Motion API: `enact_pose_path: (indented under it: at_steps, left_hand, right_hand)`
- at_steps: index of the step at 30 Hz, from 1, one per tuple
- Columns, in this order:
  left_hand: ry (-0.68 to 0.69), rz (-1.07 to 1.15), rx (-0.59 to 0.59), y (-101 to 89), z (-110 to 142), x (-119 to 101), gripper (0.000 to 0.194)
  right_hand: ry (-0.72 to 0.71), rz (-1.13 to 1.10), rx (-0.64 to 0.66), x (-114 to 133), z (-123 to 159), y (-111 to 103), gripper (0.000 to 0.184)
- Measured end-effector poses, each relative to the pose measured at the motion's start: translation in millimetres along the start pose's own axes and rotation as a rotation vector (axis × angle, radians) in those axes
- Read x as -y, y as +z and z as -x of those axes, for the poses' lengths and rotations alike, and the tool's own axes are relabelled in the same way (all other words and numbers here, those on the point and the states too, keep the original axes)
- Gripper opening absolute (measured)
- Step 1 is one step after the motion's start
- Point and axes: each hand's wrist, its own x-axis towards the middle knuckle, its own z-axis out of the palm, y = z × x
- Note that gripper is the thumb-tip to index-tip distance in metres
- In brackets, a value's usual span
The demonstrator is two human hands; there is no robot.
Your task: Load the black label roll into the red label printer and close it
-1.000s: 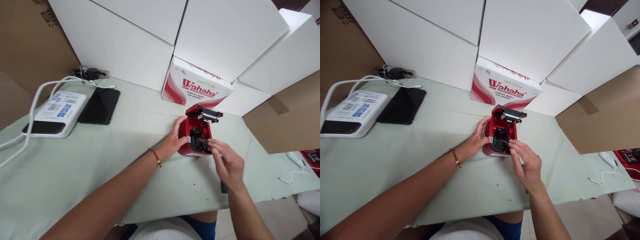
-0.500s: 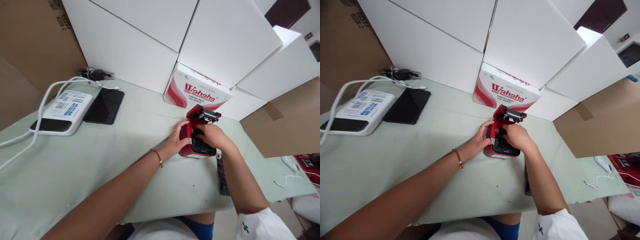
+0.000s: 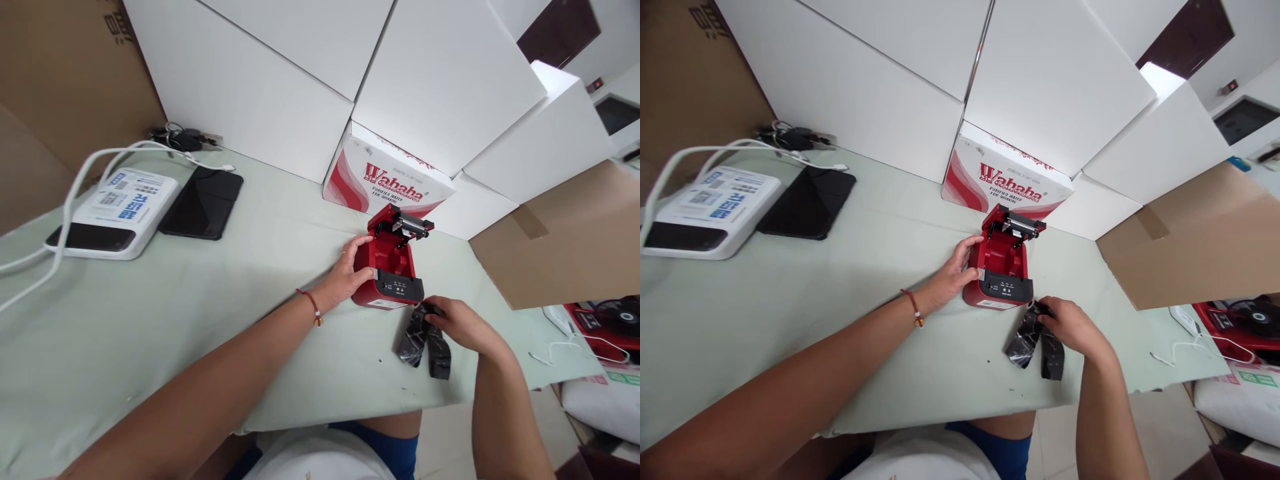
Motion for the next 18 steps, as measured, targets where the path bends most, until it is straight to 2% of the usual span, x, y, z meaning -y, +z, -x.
enact_pose_path:
  at_steps: [3, 6, 10, 12, 15, 18]
  left_hand:
    - [0.003, -0.003, -0.002, -0.3, 0.1, 1.5, 0.077]
    - [0.005, 0.002, -0.009, 0.3, 0.1, 2.1, 0.077]
    - [-0.007, 0.009, -0.023, 2.0, -0.4, -0.3, 0.076]
    - [-0.015, 0.009, -0.031, 2.5, -0.6, -2.1, 0.076]
    - [-0.022, 0.008, -0.028, 2.6, -0.3, -4.2, 0.075]
    - [-0.028, 0.006, -0.025, 2.7, 0.3, -5.9, 0.075]
  right_hand:
    - [0.121, -0.03, 0.015, -14.3, 5.4, 17.5, 0.043]
    - [0.238, 0.001, -0.027, -32.5, 9.1, 22.1, 0.047]
    - [0.253, -0.022, 0.063, -40.3, 4.6, 29.0, 0.052]
    - [0.267, -0.032, 0.113, -37.9, 5.0, 25.2, 0.056]
    - [0.282, -0.059, 0.193, -31.5, 18.1, -6.0, 0.058]
    - [0.253, -0.068, 0.224, -16.3, 38.4, -61.7, 0.068]
